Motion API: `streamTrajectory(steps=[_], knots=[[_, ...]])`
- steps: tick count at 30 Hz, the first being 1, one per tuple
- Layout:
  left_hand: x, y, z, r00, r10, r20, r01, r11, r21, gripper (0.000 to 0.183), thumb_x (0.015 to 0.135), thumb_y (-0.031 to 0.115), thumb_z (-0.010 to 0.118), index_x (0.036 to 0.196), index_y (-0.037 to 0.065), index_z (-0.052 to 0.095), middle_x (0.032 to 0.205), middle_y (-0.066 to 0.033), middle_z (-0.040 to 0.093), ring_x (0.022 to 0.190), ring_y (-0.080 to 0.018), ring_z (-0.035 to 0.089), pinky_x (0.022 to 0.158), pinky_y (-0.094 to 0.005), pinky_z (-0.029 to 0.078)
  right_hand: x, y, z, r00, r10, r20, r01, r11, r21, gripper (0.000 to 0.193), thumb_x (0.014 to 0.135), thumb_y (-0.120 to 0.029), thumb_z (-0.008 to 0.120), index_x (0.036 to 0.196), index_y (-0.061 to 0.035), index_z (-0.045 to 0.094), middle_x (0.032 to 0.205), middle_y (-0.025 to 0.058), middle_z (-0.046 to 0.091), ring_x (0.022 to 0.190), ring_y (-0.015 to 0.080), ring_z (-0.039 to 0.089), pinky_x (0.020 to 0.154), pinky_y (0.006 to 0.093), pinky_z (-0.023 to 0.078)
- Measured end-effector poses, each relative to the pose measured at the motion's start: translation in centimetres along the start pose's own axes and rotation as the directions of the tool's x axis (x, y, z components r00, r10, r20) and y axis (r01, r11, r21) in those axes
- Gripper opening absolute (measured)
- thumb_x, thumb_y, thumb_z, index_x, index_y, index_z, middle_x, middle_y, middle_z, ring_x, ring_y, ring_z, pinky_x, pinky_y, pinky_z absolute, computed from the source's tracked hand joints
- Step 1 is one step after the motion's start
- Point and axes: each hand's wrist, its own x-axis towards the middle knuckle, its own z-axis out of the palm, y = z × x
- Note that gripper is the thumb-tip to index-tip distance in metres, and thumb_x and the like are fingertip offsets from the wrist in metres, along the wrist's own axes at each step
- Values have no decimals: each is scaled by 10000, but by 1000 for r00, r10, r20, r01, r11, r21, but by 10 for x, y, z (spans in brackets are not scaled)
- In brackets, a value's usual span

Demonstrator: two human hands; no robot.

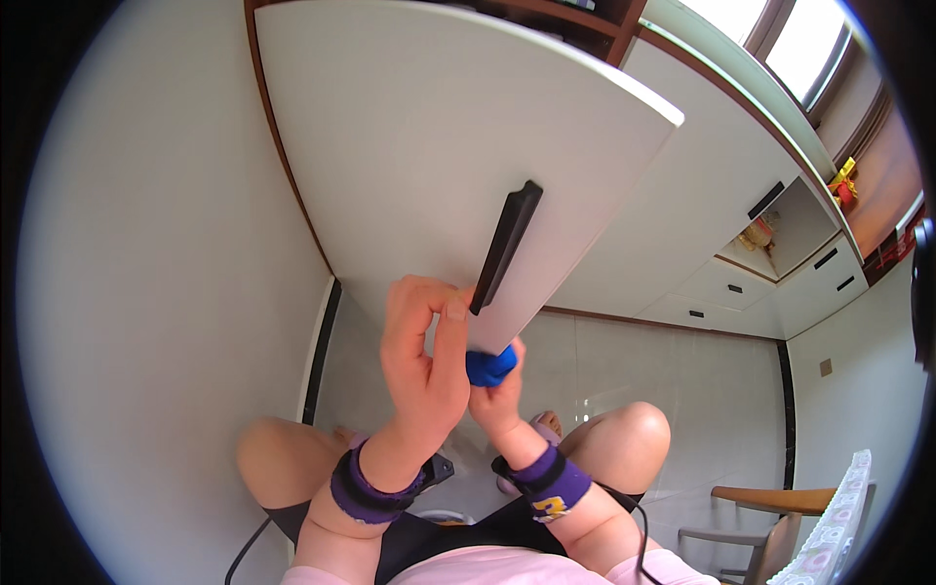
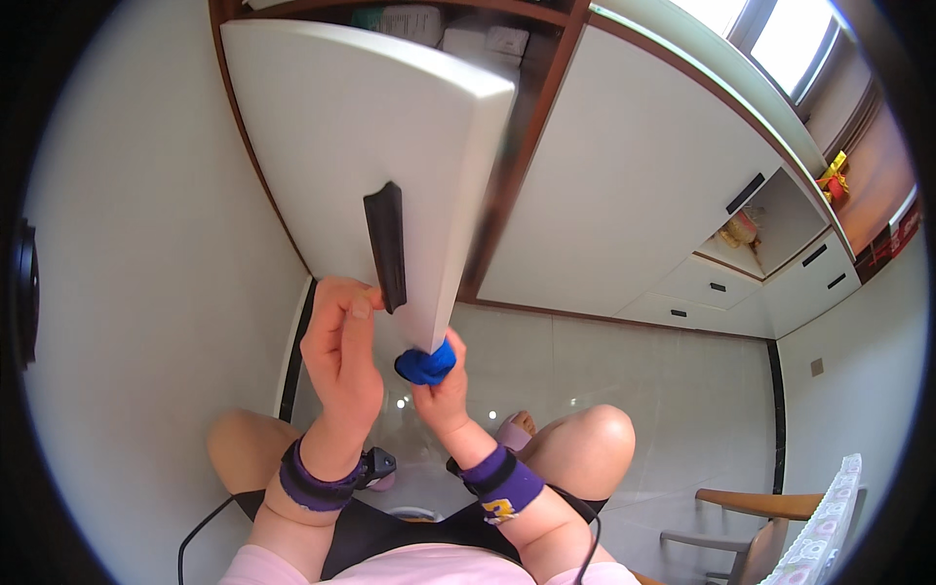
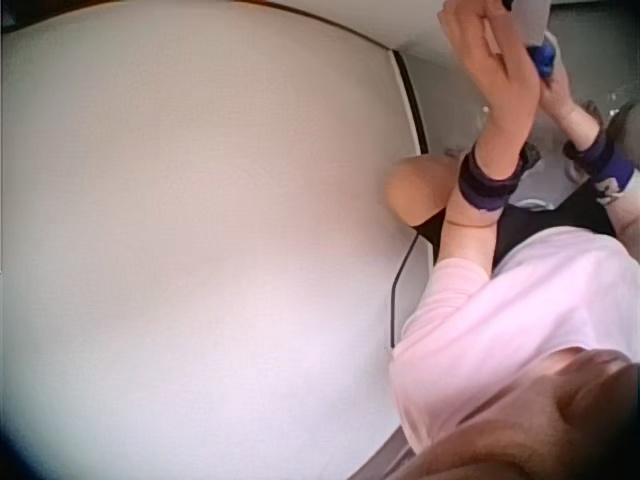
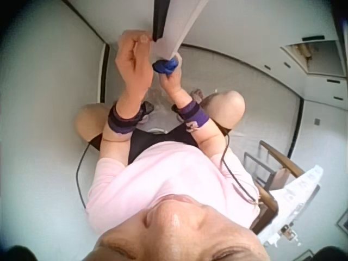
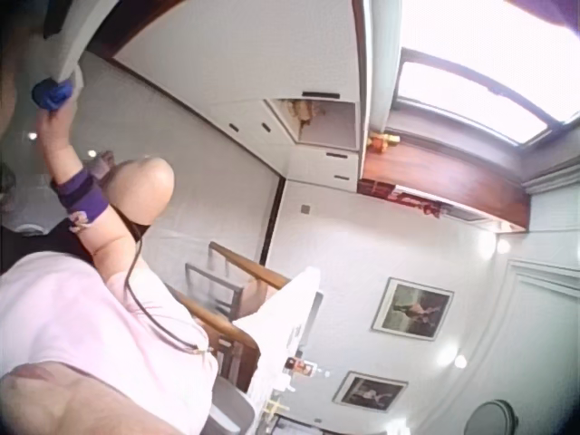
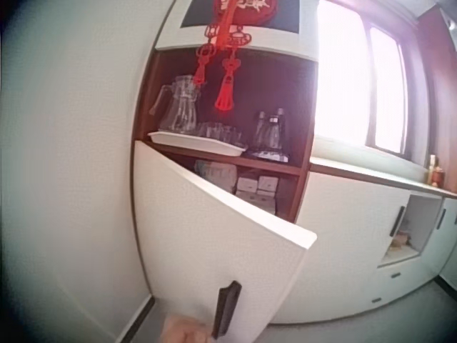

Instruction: The person wipes the surface of a light-colored counter with a blue cloth, opens two cabinet doors to wipe the inside surfaces and edges, and then pulls a chair out to reach more of the shelf area.

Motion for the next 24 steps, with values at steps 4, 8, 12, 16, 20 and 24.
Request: streamTrajectory(steps=[4, 8, 12, 16, 20, 24], knots=[[-1, 1, 4, 1000, -17, -8, 16, 998, -55, 177, 981, 65, 451, 887, -28, 569, 890, -67, 521, 814, -137, 476, 754, -248, 375, -84, 75, -4, 926, 346, 149, -338, 938, -77, 608, 818, -7, 618, 1369, -49, 366, 1127, 178, 618, 1021, 337, 639, 871, 384, 497], [-4, -3, -1, 1000, -11, 6, 11, 1000, -2, 175, 976, 63, 450, 882, -26, 568, 910, -61, 527, 813, -131, 469, 746, -248, 370, -79, 65, -2, 856, 470, 216, -464, 882, -80, 591, 811, -8, 633, 1349, -56, 393, 1107, 201, 636, 1021, 360, 643, 857, 387, 502], [-4, 0, -1, 994, -109, 33, 108, 994, 22, 186, 979, 78, 443, 891, -21, 573, 923, -58, 532, 836, -139, 473, 781, -260, 371, 4, -11, -7, 967, 236, 99, -249, 957, 151, 618, 791, 23, 648, 1360, -40, 414, 1193, 182, 622, 1114, 339, 623, 927, 369, 484], [-2, -5, 3, 996, -84, -22, 82, 993, -84, 164, 955, 51, 449, 892, -25, 579, 936, -108, 562, 891, -171, 503, 785, -278, 397, 67, -61, -14, 998, 23, 66, -41, 956, 290, 701, 718, 48, 717, 1356, -30, 439, 1332, 186, 565, 1200, 330, 579, 1011, 371, 457], [-14, -14, 11, 990, -128, -52, 121, 984, -128, 196, 972, 105, 433, 958, -8, 593, 981, -109, 556, 931, -194, 523, 816, -287, 413, 44, -16, -9, 996, -62, -60, 78, 949, 307, 645, 709, 17, 719, 1312, -51, 499, 1282, 176, 605, 1128, 354, 616, 953, 388, 502], [-21, -17, 5, 992, -51, -113, 56, 997, 46, 363, 1002, 269, 427, 1161, -4, 606, 1177, -95, 610, 1137, -191, 541, 1008, -348, 384, -25, 51, 7, 993, 120, 3, -118, 966, 231, 612, 708, 7, 724, 1282, -87, 536, 1279, 158, 609, 1141, 335, 611, 973, 385, 489]])
